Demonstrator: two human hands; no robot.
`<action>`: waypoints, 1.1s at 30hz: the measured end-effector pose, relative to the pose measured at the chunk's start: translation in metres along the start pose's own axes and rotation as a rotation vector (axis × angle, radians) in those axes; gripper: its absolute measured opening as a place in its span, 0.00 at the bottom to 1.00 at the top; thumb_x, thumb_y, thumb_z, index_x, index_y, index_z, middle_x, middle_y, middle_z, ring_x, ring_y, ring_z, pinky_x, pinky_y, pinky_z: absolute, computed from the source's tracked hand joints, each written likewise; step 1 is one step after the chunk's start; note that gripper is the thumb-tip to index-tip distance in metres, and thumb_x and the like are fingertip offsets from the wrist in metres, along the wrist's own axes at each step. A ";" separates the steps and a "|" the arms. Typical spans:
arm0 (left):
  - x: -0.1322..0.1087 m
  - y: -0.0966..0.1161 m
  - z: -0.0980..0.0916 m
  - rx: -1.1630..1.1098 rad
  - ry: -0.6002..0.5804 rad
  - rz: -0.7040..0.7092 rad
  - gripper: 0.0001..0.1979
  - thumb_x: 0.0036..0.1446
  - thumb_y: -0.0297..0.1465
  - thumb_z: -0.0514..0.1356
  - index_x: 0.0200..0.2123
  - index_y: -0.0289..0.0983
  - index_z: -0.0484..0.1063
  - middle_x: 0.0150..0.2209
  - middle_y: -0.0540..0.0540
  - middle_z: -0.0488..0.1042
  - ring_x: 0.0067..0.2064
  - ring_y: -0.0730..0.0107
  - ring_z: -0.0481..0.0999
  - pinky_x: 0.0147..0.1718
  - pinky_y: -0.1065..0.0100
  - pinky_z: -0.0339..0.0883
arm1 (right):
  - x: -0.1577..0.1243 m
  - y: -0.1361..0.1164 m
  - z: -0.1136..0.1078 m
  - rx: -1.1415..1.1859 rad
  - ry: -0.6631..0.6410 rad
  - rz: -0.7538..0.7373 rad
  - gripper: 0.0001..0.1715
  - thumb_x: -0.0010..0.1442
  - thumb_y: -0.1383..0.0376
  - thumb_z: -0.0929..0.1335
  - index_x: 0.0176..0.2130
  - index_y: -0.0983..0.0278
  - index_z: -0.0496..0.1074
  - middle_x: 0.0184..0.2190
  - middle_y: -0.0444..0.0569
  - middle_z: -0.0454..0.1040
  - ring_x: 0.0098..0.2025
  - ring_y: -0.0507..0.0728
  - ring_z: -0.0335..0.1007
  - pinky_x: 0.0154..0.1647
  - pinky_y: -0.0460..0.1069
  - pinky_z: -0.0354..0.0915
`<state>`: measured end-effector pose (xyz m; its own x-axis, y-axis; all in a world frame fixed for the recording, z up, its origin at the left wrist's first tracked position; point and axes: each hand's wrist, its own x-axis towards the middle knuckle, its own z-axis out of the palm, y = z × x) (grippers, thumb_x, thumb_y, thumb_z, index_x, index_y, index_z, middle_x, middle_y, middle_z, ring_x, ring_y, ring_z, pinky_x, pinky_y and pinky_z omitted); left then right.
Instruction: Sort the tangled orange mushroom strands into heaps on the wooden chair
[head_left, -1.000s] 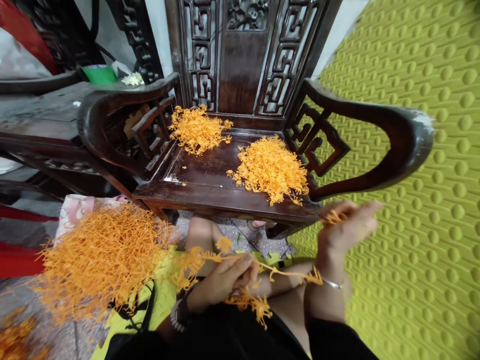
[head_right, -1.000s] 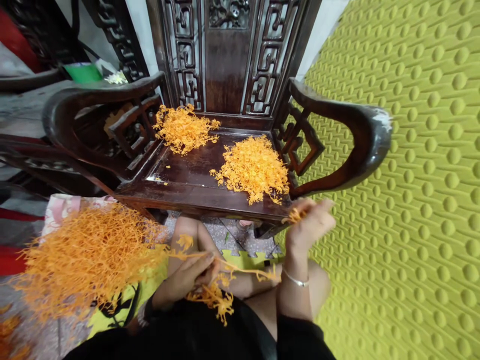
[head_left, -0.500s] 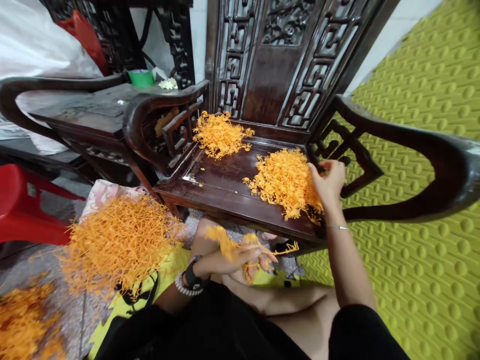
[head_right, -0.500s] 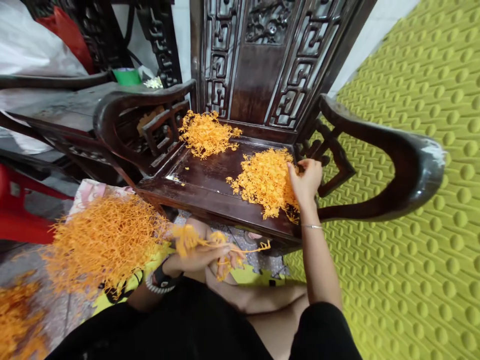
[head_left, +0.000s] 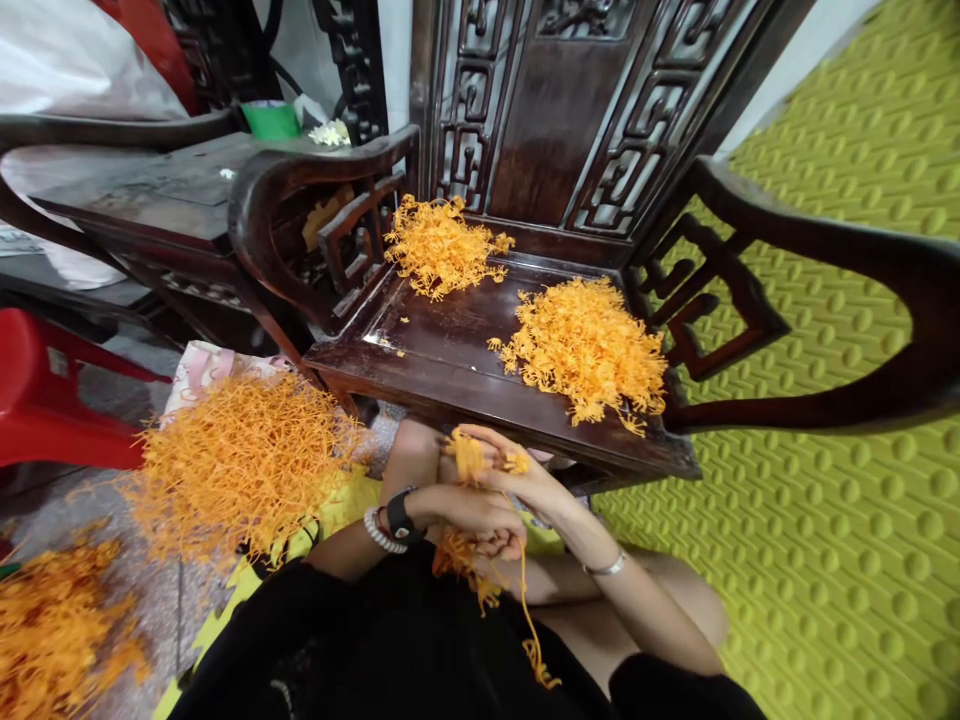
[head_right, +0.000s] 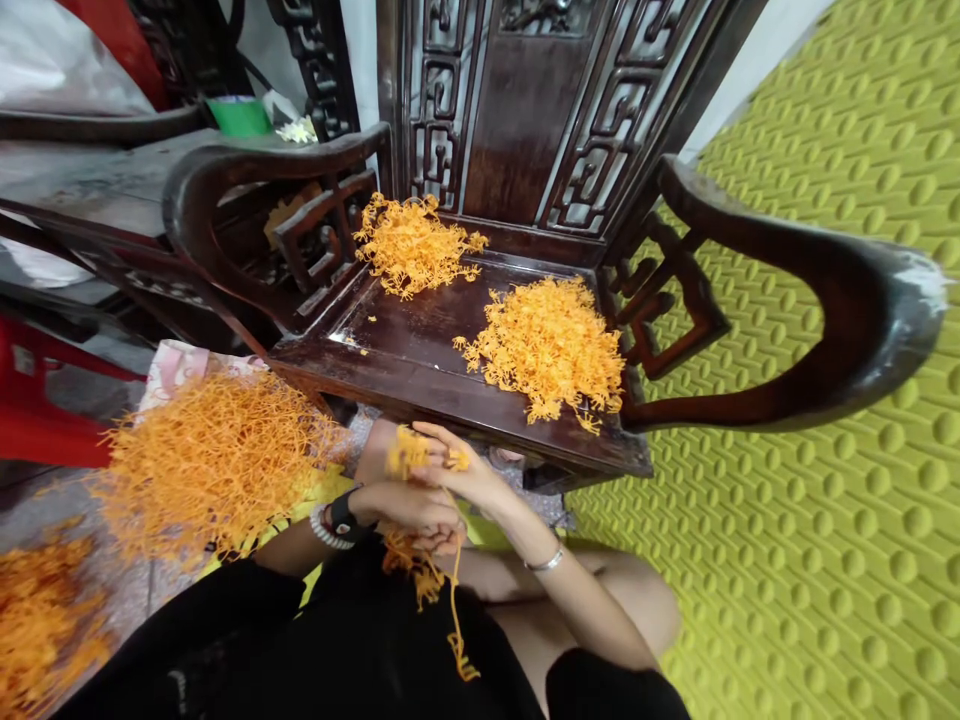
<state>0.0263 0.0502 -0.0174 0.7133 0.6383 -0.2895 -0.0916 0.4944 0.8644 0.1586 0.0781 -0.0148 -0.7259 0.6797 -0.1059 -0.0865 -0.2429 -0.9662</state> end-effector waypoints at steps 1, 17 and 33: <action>0.000 -0.004 0.001 0.066 -0.048 -0.020 0.14 0.54 0.23 0.55 0.19 0.33 0.74 0.13 0.54 0.62 0.14 0.76 0.61 0.17 0.73 0.51 | 0.003 0.005 0.002 0.114 0.039 0.027 0.28 0.56 0.62 0.71 0.55 0.59 0.67 0.43 0.49 0.74 0.36 0.51 0.71 0.39 0.47 0.70; -0.009 -0.047 0.035 -0.115 0.265 0.218 0.26 0.57 0.55 0.50 0.24 0.38 0.57 0.16 0.58 0.54 0.19 0.78 0.54 0.23 0.70 0.54 | 0.029 0.007 0.012 0.015 0.910 -0.520 0.34 0.56 0.41 0.64 0.18 0.63 0.52 0.12 0.35 0.49 0.13 0.45 0.42 0.14 0.43 0.42; -0.057 -0.015 0.046 -0.268 -0.258 -0.108 0.27 0.55 0.55 0.55 0.23 0.37 0.57 0.15 0.60 0.50 0.16 0.83 0.48 0.19 0.70 0.45 | -0.061 -0.049 0.035 0.001 0.962 -0.869 0.43 0.57 0.34 0.55 0.11 0.62 0.61 0.06 0.43 0.51 0.09 0.49 0.48 0.11 0.47 0.48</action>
<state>0.0188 -0.0207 0.0055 0.8768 0.4216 -0.2311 -0.1599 0.7091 0.6868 0.1835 0.0242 0.0468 0.3464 0.8355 0.4265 -0.2800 0.5260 -0.8031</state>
